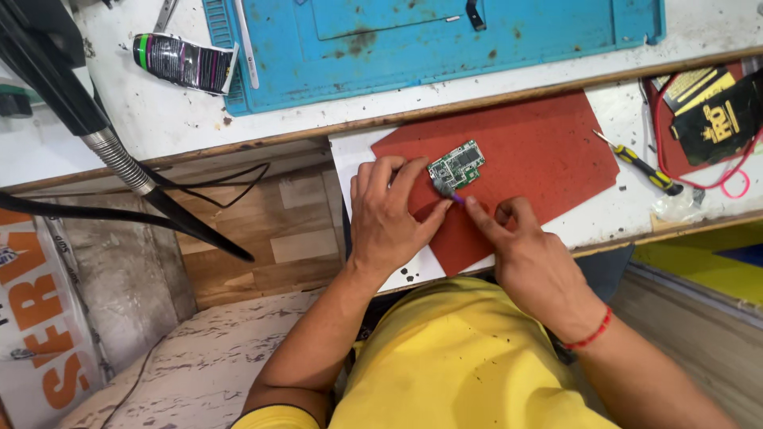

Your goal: The person uses a toothbrush to scrub a small circuit board placed on a red mat. They then use a hot air gun to apply heat to the board while holding it steady with their other hand.

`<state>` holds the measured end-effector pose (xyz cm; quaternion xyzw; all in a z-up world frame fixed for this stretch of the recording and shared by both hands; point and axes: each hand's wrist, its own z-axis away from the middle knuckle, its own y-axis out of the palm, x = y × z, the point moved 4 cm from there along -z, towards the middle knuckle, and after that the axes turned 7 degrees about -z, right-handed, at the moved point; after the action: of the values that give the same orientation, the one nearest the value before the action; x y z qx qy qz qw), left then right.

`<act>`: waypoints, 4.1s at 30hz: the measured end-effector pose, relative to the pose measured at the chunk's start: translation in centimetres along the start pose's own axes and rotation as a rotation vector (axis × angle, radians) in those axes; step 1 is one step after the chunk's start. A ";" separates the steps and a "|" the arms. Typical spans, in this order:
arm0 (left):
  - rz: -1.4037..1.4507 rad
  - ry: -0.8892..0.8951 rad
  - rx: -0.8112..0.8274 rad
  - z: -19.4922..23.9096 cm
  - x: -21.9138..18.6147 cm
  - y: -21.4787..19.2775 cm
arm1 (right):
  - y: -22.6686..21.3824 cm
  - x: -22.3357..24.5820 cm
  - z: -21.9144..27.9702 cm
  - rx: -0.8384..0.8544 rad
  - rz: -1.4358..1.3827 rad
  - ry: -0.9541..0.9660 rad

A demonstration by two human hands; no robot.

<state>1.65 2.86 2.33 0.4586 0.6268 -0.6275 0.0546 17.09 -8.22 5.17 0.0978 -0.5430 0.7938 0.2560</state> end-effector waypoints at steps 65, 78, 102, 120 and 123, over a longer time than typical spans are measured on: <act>-0.107 0.044 -0.015 -0.2 -0.8 0.4 | -0.8 -2.5 0.4 -0.130 -0.108 -0.106; -0.134 0.022 -0.043 0.0 -1.0 0.4 | -2.6 -0.6 -2.3 -0.166 0.055 -0.327; -0.181 0.016 -0.056 1.4 -1.8 0.1 | 0.9 -3.4 -0.8 -0.188 -0.051 -0.219; -0.125 0.010 -0.050 1.1 -0.8 0.1 | -1.5 -1.3 -1.4 -0.204 0.013 -0.165; -0.126 0.012 -0.059 1.3 -0.7 0.0 | -0.3 -1.4 -0.9 -0.114 0.036 -0.163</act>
<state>1.41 1.41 2.54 0.4201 0.6731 -0.6081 0.0248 18.53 -7.74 4.52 0.1377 -0.6078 0.7556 0.2019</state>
